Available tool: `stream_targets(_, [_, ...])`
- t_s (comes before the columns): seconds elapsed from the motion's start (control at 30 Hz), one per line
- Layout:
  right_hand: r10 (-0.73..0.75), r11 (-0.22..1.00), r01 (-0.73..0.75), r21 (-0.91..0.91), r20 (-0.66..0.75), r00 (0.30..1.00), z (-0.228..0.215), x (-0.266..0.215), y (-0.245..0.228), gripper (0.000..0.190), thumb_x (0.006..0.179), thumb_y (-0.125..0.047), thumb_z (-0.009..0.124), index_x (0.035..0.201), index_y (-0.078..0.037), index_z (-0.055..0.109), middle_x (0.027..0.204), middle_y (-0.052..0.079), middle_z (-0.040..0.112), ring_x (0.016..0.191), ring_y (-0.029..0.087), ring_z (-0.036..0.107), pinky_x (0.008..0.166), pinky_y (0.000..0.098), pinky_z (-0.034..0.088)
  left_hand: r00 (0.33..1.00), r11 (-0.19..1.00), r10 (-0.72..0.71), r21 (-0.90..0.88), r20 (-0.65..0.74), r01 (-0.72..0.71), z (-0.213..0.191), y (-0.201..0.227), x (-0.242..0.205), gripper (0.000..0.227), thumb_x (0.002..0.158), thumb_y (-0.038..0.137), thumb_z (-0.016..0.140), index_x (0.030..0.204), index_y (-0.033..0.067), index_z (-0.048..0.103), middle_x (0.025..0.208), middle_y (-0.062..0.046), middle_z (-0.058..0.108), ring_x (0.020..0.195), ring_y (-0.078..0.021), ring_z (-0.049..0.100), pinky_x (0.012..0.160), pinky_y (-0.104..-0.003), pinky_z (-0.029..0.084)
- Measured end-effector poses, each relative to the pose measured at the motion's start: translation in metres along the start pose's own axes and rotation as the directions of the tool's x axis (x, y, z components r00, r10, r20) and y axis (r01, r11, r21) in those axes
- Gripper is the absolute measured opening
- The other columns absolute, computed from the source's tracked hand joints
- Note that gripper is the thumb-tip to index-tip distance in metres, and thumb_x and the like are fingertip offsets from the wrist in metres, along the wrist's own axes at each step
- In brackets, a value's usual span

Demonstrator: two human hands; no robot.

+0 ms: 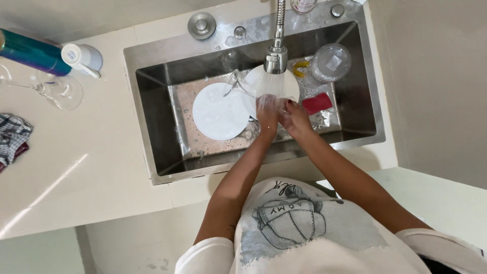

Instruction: The recorder washes various glassware and plates in a kitchen sink using a sponge and detergent.

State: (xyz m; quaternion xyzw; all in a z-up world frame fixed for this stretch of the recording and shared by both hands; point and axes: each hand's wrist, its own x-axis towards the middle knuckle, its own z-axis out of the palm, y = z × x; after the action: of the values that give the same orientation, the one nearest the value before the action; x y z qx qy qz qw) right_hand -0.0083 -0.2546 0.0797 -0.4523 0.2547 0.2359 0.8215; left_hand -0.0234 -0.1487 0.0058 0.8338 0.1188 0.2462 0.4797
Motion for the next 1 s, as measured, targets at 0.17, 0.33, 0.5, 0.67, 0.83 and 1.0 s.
stream_targets(0.17, [-0.036, 0.997, 0.035, 0.069, 0.018, 0.999, 0.013, -0.034, -0.024, 0.025, 0.105, -0.017, 0.046, 0.123, -0.003, 0.056, 0.115, 0.012, 0.068, 0.109, 0.027, 0.068, 0.087, 0.0373, 0.059, 0.842, 0.186, -0.506, -0.930, 0.186, 0.318, -0.009, 0.030, 0.045, 0.029, 0.097, -0.002, 0.057, 0.126, 0.0037, 0.056, 0.120, -0.007, 0.065, 0.101, -0.0190, 0.061, 0.086, -0.031, 0.052])
stream_targets(0.33, [-0.103, 0.983, 0.108, -0.149, 0.038, 0.994, -0.045, 0.029, -0.010, 0.027, 0.105, -0.005, 0.063, 0.127, -0.006, 0.047, 0.107, 0.010, 0.059, 0.095, 0.024, 0.061, 0.078, 0.0401, 0.053, 0.854, 0.325, -0.501, -0.884, 0.141, 0.337, -0.028, 0.023, 0.050, 0.015, 0.108, 0.001, 0.054, 0.121, 0.0030, 0.059, 0.106, -0.005, 0.061, 0.089, -0.0149, 0.056, 0.075, -0.029, 0.049])
stream_targets(0.5, [-0.208, 0.947, 0.254, -0.194, 0.229, 0.951, 0.059, -0.019, -0.064, 0.049, 0.101, -0.027, 0.063, 0.144, -0.004, 0.055, 0.121, 0.008, 0.064, 0.104, 0.018, 0.061, 0.086, 0.0325, 0.053, 0.974, 0.937, -0.179, -0.278, 0.138, 0.211, -0.083, 0.031, 0.041, 0.013, 0.102, 0.003, 0.058, 0.114, 0.0014, 0.061, 0.100, -0.020, 0.074, 0.089, -0.0315, 0.073, 0.077, -0.036, 0.054])
stream_targets(0.67, [-0.274, 0.322, 0.622, -0.713, 0.559, 0.783, 0.090, 0.001, -0.062, 0.067, 0.096, -0.032, 0.076, 0.148, -0.001, 0.049, 0.134, 0.022, 0.054, 0.119, 0.033, 0.052, 0.098, 0.0431, 0.045, 0.950, 0.961, -0.110, -0.213, 0.292, 0.177, -0.106, 0.034, 0.040, 0.021, 0.100, 0.002, 0.057, 0.120, 0.0008, 0.061, 0.103, -0.027, 0.069, 0.094, -0.0448, 0.067, 0.077, -0.041, 0.055])
stream_targets(0.83, [-0.027, -0.380, 0.711, -0.591, 0.776, 0.630, 0.153, -0.070, -0.092, 0.092, 0.079, -0.045, 0.086, 0.151, -0.009, 0.042, 0.133, 0.023, 0.050, 0.123, 0.042, 0.048, 0.105, 0.0497, 0.039, 0.950, 0.986, 0.121, -0.148, 0.287, -0.081, -0.095, 0.007, 0.031, 0.014, 0.099, -0.001, 0.059, 0.110, 0.0076, 0.063, 0.107, -0.021, 0.073, 0.101, -0.0414, 0.070, 0.084, -0.043, 0.055])
stream_targets(1.0, [0.052, 0.266, 0.721, -0.640, 0.756, 0.652, 0.125, -0.064, -0.112, 0.109, 0.068, -0.018, 0.091, 0.159, -0.013, 0.031, 0.140, 0.013, 0.047, 0.132, 0.027, 0.047, 0.112, 0.0396, 0.040, 0.903, 0.966, -0.048, -0.211, 0.428, 0.151, -0.150, 0.082, 0.057, 0.046, 0.090, -0.009, 0.054, 0.133, 0.0077, 0.059, 0.113, -0.022, 0.072, 0.107, -0.0359, 0.072, 0.087, -0.040, 0.057])
